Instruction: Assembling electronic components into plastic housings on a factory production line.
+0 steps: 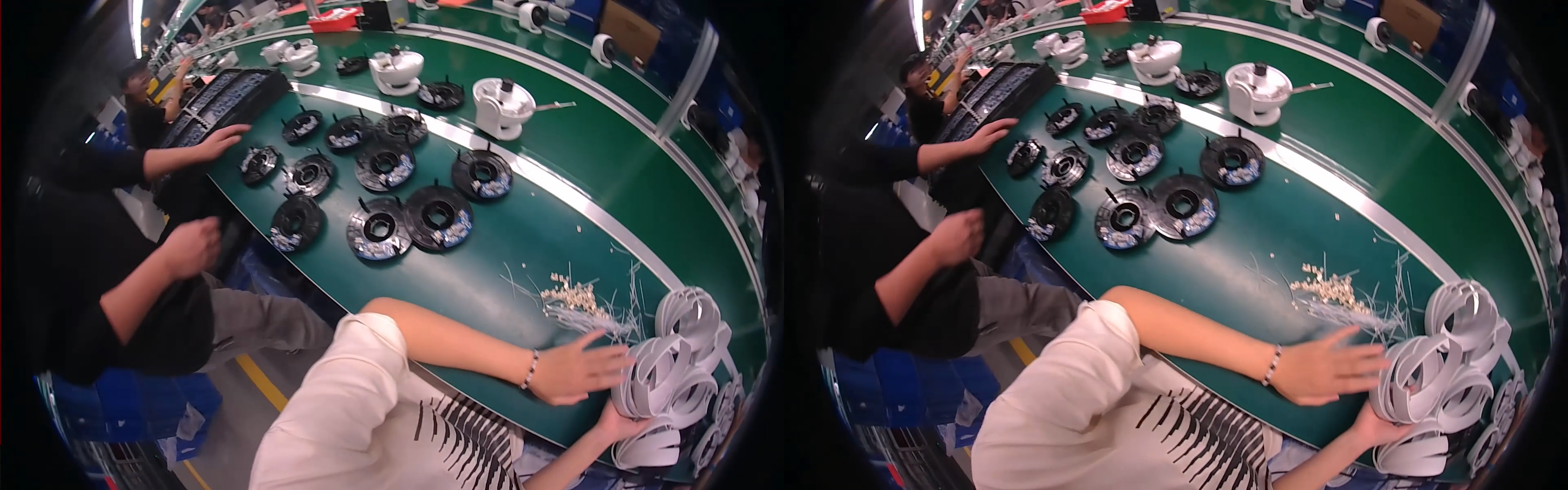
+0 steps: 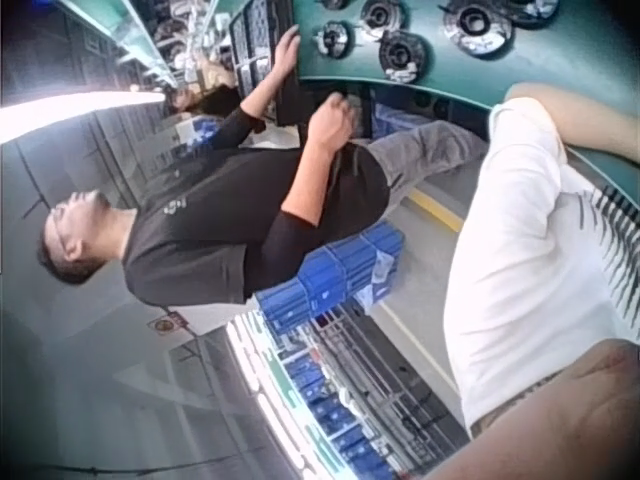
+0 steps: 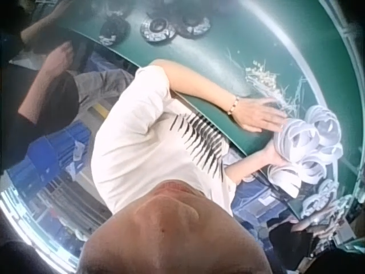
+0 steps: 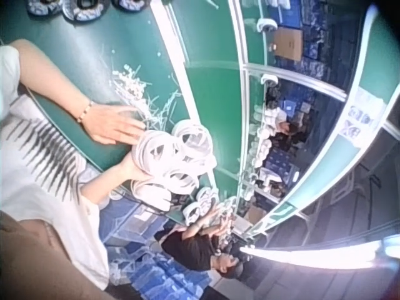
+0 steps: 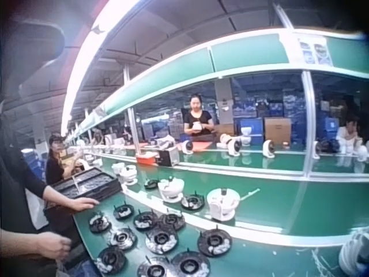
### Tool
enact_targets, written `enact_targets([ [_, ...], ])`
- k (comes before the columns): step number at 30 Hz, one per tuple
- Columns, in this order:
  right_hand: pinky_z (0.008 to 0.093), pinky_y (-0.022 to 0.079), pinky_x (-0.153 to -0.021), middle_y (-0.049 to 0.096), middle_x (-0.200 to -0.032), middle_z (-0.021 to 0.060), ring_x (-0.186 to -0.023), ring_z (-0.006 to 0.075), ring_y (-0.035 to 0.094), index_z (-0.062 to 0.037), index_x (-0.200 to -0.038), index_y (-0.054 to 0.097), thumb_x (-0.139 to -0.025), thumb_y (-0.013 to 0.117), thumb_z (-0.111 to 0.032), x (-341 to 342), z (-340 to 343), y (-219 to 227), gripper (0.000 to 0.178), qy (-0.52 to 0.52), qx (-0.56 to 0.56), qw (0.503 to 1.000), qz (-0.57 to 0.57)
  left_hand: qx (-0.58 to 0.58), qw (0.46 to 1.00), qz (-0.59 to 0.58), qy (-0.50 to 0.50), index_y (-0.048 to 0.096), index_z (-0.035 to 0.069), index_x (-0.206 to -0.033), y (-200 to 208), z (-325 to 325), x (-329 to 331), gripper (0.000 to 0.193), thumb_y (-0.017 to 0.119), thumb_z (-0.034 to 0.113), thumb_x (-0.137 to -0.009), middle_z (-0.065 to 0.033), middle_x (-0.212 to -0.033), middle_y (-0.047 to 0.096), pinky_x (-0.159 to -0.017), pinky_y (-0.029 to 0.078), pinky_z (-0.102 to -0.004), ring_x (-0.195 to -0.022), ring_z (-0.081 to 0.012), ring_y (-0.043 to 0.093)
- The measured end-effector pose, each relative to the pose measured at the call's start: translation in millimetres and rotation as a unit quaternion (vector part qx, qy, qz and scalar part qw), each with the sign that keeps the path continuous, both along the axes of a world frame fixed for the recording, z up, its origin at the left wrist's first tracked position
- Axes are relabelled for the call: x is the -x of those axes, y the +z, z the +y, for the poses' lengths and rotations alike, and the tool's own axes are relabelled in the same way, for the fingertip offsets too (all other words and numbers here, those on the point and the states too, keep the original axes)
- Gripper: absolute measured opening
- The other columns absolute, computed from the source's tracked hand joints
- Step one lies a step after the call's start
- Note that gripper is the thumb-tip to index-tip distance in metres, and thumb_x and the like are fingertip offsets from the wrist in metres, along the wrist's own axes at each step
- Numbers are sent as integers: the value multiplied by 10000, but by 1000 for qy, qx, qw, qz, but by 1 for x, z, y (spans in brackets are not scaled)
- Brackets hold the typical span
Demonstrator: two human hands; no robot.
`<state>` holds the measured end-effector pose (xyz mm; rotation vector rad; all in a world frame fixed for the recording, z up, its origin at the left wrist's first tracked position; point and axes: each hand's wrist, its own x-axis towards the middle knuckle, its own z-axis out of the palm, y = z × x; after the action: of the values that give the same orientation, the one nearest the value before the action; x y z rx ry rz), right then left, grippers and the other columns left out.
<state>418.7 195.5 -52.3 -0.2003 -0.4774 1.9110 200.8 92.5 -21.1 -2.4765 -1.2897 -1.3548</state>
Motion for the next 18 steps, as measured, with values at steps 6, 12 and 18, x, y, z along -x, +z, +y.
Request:
enact_targets([
  [6,461,290,-990,347,-1310,134,-1193,302,348,-59,-1277,338,-859,394,-290,47,-26,51,481,-265,193,931,-163,-11,1000,-1,14,235,145,-1271,18,46,-33,779,653,339,-642,-228,-1386,98,-973,128,-592,-1279,-413,99],
  [12,403,352,-933,317,-1327,136,-1129,288,406,5,-1266,298,-884,359,-271,17,-24,24,475,-258,119,943,-175,-16,1000,11,20,272,69,-1203,16,73,-47,805,688,359,-578,-227,-1384,94,-941,312,-493,-1273,-393,135],
  [18,351,261,-970,324,-1280,152,-1132,251,359,58,-1263,286,-839,460,-94,65,-80,70,483,-299,1,889,-346,-29,998,45,36,346,14,-1147,1,94,-53,593,605,197,-647,-230,-1372,152,-913,370,-435,-1267,-369,188],
])
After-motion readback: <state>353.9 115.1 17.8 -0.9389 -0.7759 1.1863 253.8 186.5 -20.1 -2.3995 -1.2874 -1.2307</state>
